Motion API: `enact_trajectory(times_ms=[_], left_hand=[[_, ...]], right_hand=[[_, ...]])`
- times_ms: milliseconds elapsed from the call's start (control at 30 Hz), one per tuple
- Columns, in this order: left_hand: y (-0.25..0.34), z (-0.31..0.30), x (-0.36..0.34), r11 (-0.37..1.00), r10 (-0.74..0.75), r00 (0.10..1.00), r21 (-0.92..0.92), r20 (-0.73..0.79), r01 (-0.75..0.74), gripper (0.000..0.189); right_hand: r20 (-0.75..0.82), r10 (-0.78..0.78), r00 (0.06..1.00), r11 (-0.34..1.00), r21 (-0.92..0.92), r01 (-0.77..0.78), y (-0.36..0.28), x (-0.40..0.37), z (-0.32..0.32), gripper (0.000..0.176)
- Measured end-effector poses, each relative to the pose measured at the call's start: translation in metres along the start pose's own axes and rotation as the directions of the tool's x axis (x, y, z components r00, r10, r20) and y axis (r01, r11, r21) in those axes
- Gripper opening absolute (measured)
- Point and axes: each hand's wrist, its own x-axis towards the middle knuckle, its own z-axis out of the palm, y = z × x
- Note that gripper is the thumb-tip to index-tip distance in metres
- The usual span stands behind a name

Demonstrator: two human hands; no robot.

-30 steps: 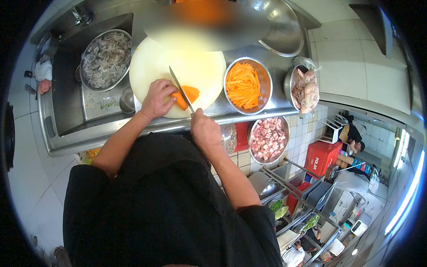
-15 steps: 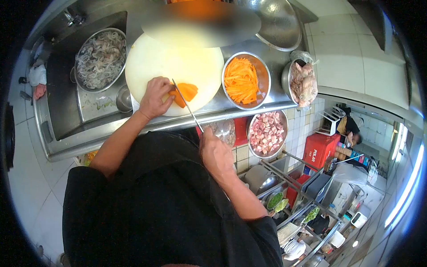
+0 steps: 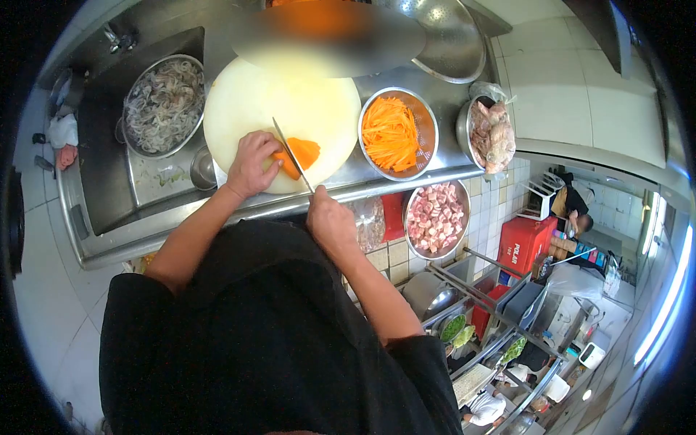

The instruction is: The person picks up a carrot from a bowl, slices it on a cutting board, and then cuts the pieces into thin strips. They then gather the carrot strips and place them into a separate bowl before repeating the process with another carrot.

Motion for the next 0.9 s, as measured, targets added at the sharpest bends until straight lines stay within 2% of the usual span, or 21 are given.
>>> enact_trajectory(times_ms=[67,267,500,667,900], left_hand=[[0.000,-0.002,-0.002,1.000,-0.003,1.000,-0.001,0.001,0.003,0.028],[0.001,-0.001,-0.001,1.000,0.010,1.000,-0.007,-0.016,-0.010,0.030],[0.003,-0.003,0.001,1.000,0.017,0.999,-0.019,-0.033,-0.018,0.030],[0.003,0.000,0.000,1.000,-0.008,1.000,-0.009,0.001,0.008,0.029],[-0.002,0.000,-0.002,0.998,-0.005,1.000,-0.057,-0.016,0.004,0.024]], right_hand=[[0.026,0.060,0.998,0.998,-0.034,-0.059,-0.014,-0.008,-0.026,0.019],[0.016,0.075,0.997,0.997,-0.023,-0.074,-0.027,-0.051,-0.061,0.016],[0.043,0.103,0.994,0.994,-0.025,-0.102,-0.021,-0.049,-0.044,0.014],[0.018,0.035,0.999,0.999,-0.011,-0.035,0.001,-0.008,0.015,0.018],[-0.013,0.035,0.999,0.999,-0.029,-0.036,-0.006,-0.006,-0.006,0.021]])
